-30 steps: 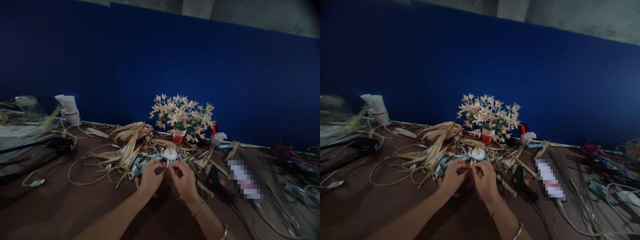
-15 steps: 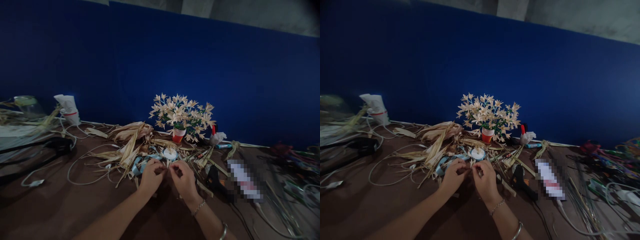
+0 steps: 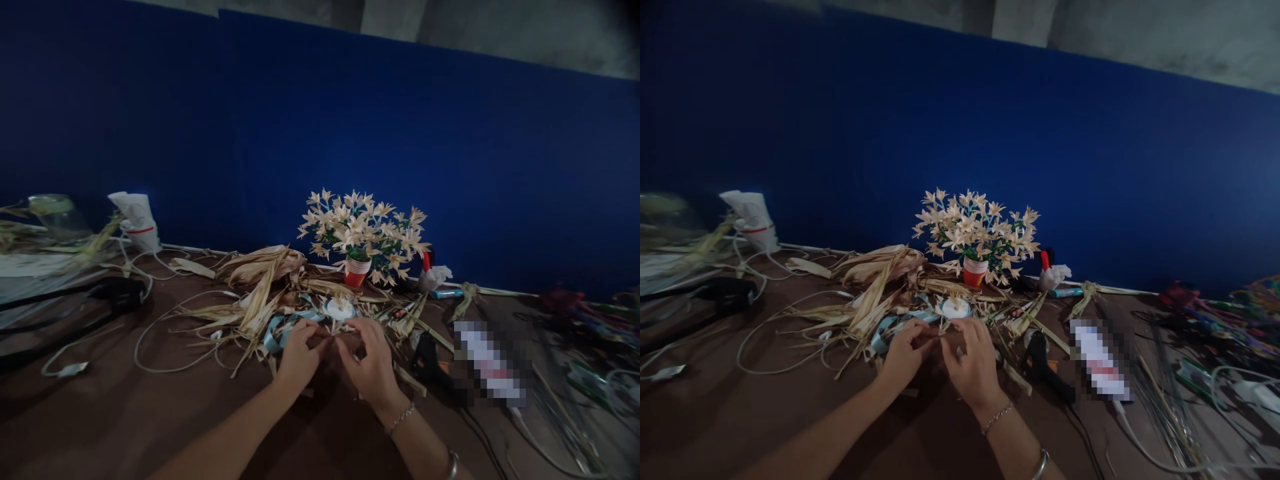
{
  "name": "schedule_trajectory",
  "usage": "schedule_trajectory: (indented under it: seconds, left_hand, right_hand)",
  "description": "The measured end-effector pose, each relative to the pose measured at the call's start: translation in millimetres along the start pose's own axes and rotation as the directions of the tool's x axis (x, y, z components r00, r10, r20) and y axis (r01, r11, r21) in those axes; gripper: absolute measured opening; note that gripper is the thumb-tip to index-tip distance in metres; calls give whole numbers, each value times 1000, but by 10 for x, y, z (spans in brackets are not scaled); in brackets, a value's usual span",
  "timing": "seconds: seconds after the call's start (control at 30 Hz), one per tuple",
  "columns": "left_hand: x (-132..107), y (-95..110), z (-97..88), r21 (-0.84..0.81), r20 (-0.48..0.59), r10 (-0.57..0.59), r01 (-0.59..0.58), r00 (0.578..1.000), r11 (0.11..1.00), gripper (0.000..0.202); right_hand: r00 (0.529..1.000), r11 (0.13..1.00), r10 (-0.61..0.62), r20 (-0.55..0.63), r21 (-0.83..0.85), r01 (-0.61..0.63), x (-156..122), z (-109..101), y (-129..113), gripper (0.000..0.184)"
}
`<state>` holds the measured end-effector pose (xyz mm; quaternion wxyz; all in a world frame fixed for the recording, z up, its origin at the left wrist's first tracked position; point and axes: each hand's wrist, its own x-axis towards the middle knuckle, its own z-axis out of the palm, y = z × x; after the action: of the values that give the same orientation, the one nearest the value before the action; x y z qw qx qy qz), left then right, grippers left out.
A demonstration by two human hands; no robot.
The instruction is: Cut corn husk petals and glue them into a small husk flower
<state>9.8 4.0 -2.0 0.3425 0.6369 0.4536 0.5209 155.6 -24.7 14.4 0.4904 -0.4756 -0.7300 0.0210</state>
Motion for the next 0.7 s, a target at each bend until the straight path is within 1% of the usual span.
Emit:
schedule_trajectory:
  seconds: [0.07, 0.17, 0.27, 0.3, 0.33, 0.37, 0.4, 0.43, 0.47, 0.53, 0.57, 0.6, 0.63, 0.67, 0.7]
  left_hand:
    - [17, 3, -11, -23, -11, -42, 41, 999, 999, 12]
    - [35, -7, -18, -45, -41, -77, 75, 996, 996, 13]
    - [39, -32, -17, -60, -59, -96, 92, 994, 994, 14]
    - [38, -40, -17, -71, -57, -106, 102, 993, 992, 15]
    - [36, -45, -17, -87, -52, -117, 112, 992, 990, 16]
    - [36, -48, -18, -106, -47, -129, 123, 991, 987, 17]
    - [35, -47, -19, -123, -42, -139, 133, 989, 983, 18]
    - [36, -44, -21, -137, -37, -146, 139, 989, 981, 18]
    - [38, -38, -22, -145, -38, -149, 142, 988, 979, 18]
    - [43, -25, -25, -141, -43, -152, 145, 987, 979, 17]
    - [45, -19, -25, -136, -46, -157, 149, 987, 979, 16]
    - [46, -14, -25, -132, -50, -162, 154, 986, 979, 16]
    - [47, -10, -24, -130, -50, -165, 158, 985, 979, 15]
    - [46, -7, -23, -128, -48, -166, 159, 985, 979, 15]
    - [44, -4, -22, -128, -45, -164, 157, 985, 979, 15]
  right_hand:
    - [999, 1000, 25, -34, 6, -25, 1, -33, 8, 22]
    - [994, 996, 92, -67, -7, -93, 46, -106, 44, 18]
    - [991, 987, 98, -96, -120, -109, 155, -291, 124, 14]
    - [992, 975, 96, -82, -191, -110, 193, -392, 162, 14]
    - [993, 954, 112, -31, -275, -116, 223, -511, 204, 14]
    - [984, 917, 171, 41, -373, -143, 241, -643, 248, 14]
    - [959, 858, 268, 91, -475, -195, 241, -782, 291, 15]
    - [914, 782, 386, 125, -571, -252, 221, -917, 332, 16]
    - [857, 703, 488, 163, -655, -276, 183, -1041, 369, 19]
    - [712, 510, 686, 150, -797, -324, 61, -1224, 424, 28]
    - [661, 455, 736, 146, -830, -323, -12, -1274, 443, 30]
    - [618, 424, 772, 150, -846, -324, -87, -1297, 459, 33]
    - [600, 409, 786, 148, -853, -325, -157, -1295, 474, 35]
    - [596, 406, 789, 147, -854, -326, -221, -1275, 491, 38]
    - [605, 407, 784, 142, -852, -328, -274, -1245, 512, 41]
